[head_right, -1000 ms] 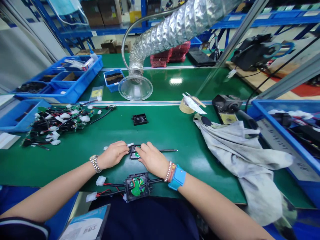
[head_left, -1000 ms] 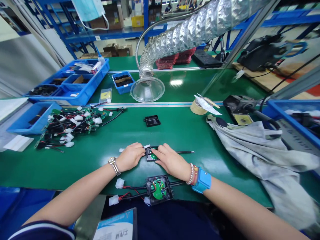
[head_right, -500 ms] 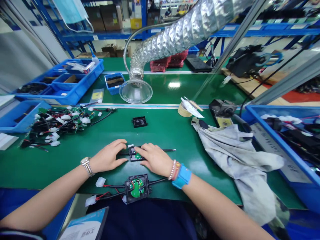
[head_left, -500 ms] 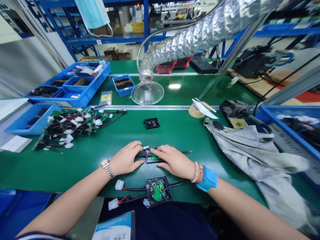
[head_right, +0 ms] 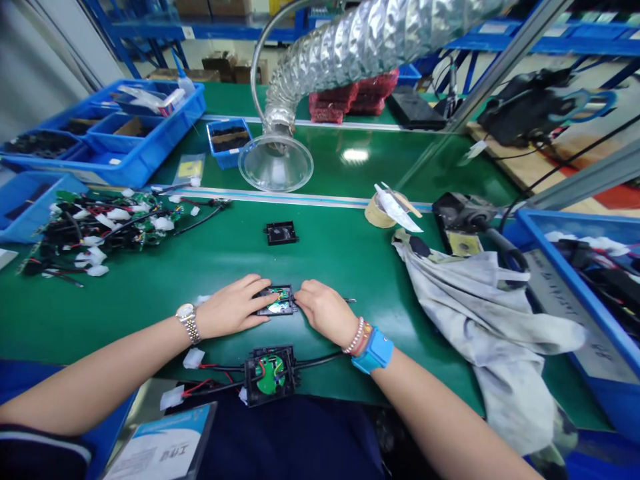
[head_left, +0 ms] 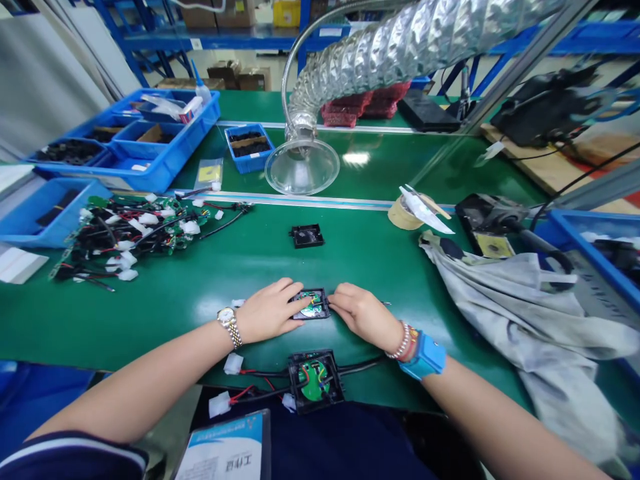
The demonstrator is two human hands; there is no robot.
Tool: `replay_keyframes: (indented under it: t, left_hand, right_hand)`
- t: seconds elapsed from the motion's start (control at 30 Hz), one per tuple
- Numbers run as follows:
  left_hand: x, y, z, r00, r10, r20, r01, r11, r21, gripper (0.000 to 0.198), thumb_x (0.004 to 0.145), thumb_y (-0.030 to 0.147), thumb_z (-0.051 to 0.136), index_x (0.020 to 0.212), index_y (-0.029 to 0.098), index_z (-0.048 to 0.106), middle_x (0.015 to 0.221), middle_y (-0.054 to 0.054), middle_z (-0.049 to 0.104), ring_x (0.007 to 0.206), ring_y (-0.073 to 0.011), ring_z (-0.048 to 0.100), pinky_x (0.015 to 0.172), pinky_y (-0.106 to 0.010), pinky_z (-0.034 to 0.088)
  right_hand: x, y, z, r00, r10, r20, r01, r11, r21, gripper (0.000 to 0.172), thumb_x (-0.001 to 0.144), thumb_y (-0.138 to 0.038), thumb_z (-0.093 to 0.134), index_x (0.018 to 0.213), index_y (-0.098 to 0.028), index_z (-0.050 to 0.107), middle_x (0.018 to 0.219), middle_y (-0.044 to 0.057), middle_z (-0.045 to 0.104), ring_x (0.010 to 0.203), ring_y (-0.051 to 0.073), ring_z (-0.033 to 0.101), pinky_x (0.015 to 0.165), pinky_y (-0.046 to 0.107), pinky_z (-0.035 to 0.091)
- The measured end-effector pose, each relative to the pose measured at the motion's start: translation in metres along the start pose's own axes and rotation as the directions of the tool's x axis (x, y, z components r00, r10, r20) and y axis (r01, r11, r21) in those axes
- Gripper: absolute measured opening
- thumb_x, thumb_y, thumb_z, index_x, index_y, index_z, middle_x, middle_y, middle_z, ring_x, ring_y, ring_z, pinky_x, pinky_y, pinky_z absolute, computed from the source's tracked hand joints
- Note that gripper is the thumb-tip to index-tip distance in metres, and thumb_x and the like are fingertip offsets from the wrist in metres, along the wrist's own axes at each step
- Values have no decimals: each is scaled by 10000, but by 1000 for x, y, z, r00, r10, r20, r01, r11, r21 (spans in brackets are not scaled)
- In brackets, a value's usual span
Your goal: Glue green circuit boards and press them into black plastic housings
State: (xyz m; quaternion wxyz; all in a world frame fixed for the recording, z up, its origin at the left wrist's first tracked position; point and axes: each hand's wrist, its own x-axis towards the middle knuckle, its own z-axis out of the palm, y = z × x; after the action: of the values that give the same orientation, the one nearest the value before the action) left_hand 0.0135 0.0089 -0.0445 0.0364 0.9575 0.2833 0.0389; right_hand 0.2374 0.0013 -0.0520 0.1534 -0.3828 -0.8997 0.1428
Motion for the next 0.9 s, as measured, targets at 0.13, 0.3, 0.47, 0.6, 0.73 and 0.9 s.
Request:
replay_keyframes:
  t: [0.13,0.3,0.47,0.6,0.73,0.9]
  left_hand:
    - [-3,1,2,999,-18,-29,18,1000,-9,387,857,361,454,1199,179,449,1175,-127,461,1013,-243,444,870,-384,418]
    - [0,5,-2,999,-11,36,11,1000,3,344,870,357,429,1195,246,455,1122,-116,490,972,-246,465,816,-405,422]
    - [-1,3,-10,998,-29,64,30,1000,-7,392,850,387,464,1225,279,423,1224,-112,436,1048,-266,441,825,-413,408]
    - [-20,-3,-19,971,-200,128,209,977,-53,488,826,334,496,1274,212,347,1261,-131,415,992,-250,507,781,-380,442]
    - [-47,2,-34,915,-277,294,329,934,-143,229,866,216,365,1039,176,509,943,-63,596,774,-188,584,667,-312,464]
    - [-67,33,-52,944,-228,240,279,937,-211,609,747,528,533,1208,153,399,1084,-122,569,964,-255,546,823,-383,430]
  right_hand:
    - [0,0,-2,1000,7,16,-7,1000,-30,186,863,-102,430,820,-111,611,697,48,515,671,149,483,622,250,411]
    - [3,0,-4,995,-36,92,44,995,-93,175,847,-93,442,774,-128,598,699,43,515,657,147,457,614,251,393]
    - [4,2,-7,995,-16,98,28,992,-125,175,860,-121,439,797,-142,601,738,46,540,691,145,482,617,241,395]
    - [-2,2,-9,998,10,60,-4,995,-97,171,869,-151,445,829,-145,612,754,49,561,704,142,508,617,237,404]
    - [-12,-6,-11,995,-35,95,37,999,-19,178,871,-185,454,812,-160,619,746,46,580,692,143,531,602,244,420]
    - [-26,-17,-29,989,-1,145,-8,998,60,226,875,-269,440,1013,-181,596,911,83,614,832,187,573,720,322,481]
